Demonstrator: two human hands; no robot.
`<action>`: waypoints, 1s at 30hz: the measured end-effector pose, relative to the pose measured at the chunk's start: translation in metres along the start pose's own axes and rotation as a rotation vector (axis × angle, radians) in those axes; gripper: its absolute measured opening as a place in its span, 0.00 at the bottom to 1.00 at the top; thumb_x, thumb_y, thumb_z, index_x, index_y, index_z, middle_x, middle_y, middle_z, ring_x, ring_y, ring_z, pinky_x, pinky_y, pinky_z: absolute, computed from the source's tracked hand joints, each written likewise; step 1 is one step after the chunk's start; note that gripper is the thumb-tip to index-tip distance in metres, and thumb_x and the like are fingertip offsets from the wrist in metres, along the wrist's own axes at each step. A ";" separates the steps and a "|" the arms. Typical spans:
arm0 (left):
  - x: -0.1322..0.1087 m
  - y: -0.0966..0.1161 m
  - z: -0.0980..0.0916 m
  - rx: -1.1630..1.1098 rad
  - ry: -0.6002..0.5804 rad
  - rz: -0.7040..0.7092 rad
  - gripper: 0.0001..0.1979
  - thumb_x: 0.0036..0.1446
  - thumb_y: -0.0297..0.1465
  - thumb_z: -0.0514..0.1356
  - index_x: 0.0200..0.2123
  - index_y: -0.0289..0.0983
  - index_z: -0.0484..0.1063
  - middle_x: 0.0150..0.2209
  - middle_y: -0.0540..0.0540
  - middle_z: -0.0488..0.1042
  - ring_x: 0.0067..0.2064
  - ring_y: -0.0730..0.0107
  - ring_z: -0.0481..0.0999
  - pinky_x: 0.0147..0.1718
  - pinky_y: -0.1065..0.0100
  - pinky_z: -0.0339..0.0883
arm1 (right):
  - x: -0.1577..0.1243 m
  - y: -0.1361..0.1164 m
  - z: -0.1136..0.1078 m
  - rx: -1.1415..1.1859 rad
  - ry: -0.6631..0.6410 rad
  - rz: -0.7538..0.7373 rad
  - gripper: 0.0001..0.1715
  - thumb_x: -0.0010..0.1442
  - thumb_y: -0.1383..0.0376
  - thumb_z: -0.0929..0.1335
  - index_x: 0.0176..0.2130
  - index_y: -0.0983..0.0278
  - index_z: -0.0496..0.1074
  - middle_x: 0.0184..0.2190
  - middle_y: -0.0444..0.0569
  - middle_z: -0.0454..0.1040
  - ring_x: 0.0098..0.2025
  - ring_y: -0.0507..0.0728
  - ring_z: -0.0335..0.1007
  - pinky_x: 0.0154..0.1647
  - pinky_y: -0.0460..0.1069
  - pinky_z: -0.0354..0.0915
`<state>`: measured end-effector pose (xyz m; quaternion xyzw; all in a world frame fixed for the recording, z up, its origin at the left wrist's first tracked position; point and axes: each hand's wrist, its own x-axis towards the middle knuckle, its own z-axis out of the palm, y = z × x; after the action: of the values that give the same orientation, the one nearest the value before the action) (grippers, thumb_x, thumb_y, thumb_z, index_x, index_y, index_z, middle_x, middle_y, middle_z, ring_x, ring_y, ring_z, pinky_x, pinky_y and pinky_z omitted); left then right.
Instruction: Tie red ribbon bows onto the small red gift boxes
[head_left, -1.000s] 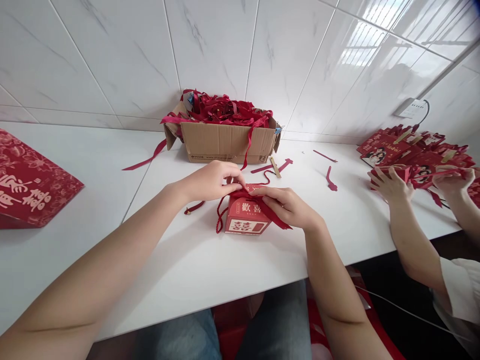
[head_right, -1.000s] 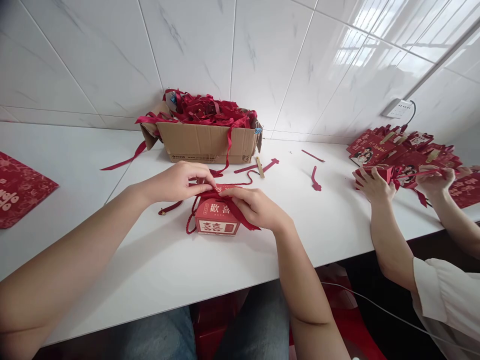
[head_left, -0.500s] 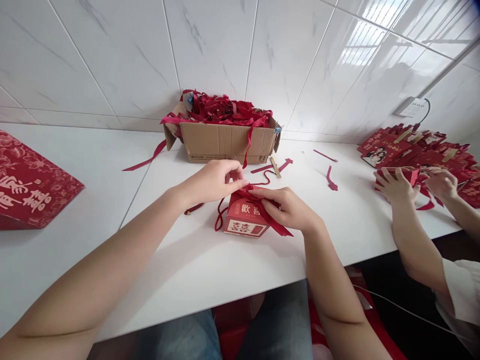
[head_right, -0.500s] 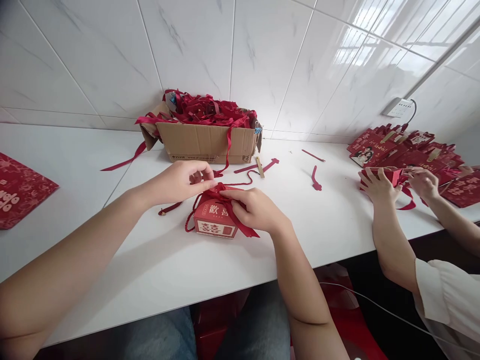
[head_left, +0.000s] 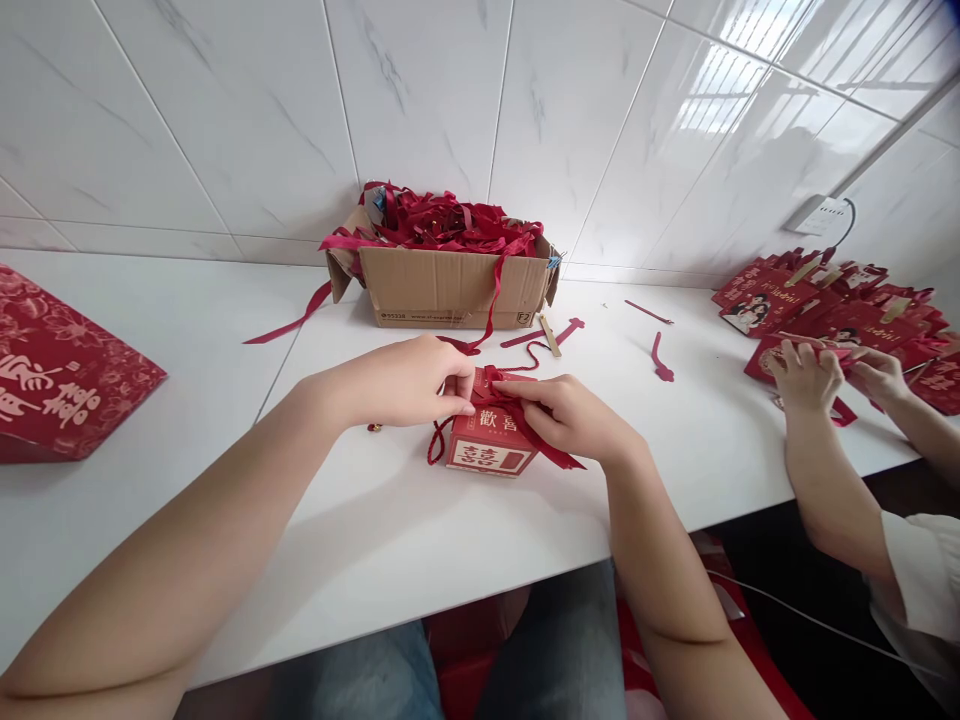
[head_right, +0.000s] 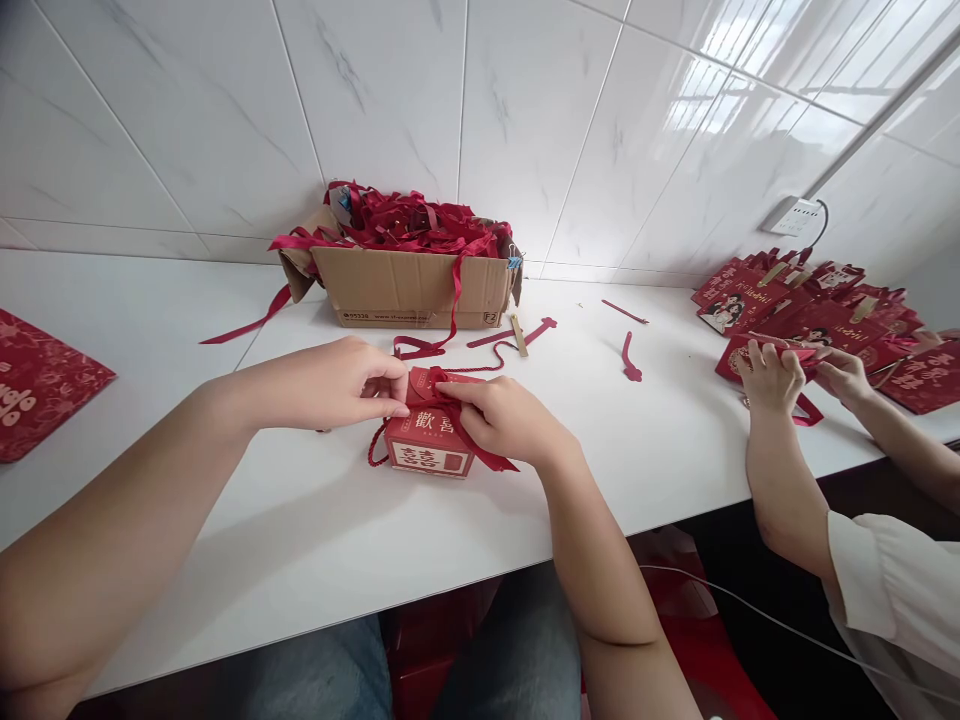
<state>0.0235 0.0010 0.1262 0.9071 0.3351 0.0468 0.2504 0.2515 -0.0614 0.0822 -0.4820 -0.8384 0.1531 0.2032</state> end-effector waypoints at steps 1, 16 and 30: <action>0.000 0.000 -0.001 0.003 -0.012 -0.012 0.09 0.55 0.36 0.58 0.24 0.41 0.70 0.23 0.51 0.75 0.12 0.76 0.64 0.11 0.69 0.51 | 0.000 0.000 0.000 0.006 0.001 0.006 0.28 0.59 0.73 0.58 0.55 0.63 0.71 0.41 0.49 0.80 0.33 0.52 0.72 0.36 0.48 0.66; -0.008 0.018 0.000 0.130 0.106 0.134 0.11 0.58 0.38 0.56 0.39 0.44 0.76 0.38 0.49 0.76 0.34 0.67 0.74 0.29 0.69 0.62 | -0.001 0.002 -0.003 0.078 0.004 -0.056 0.28 0.60 0.73 0.58 0.57 0.62 0.69 0.45 0.47 0.79 0.33 0.51 0.72 0.36 0.46 0.66; 0.002 0.050 0.050 0.612 0.322 0.609 0.09 0.60 0.26 0.55 0.32 0.40 0.74 0.33 0.47 0.75 0.34 0.67 0.70 0.35 0.64 0.61 | 0.000 -0.005 -0.005 0.146 0.010 -0.085 0.20 0.57 0.75 0.60 0.42 0.63 0.75 0.26 0.42 0.74 0.24 0.48 0.58 0.27 0.43 0.57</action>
<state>0.0668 -0.0517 0.1070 0.9776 0.0864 0.1575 -0.1093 0.2506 -0.0633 0.0886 -0.4308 -0.8436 0.2027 0.2483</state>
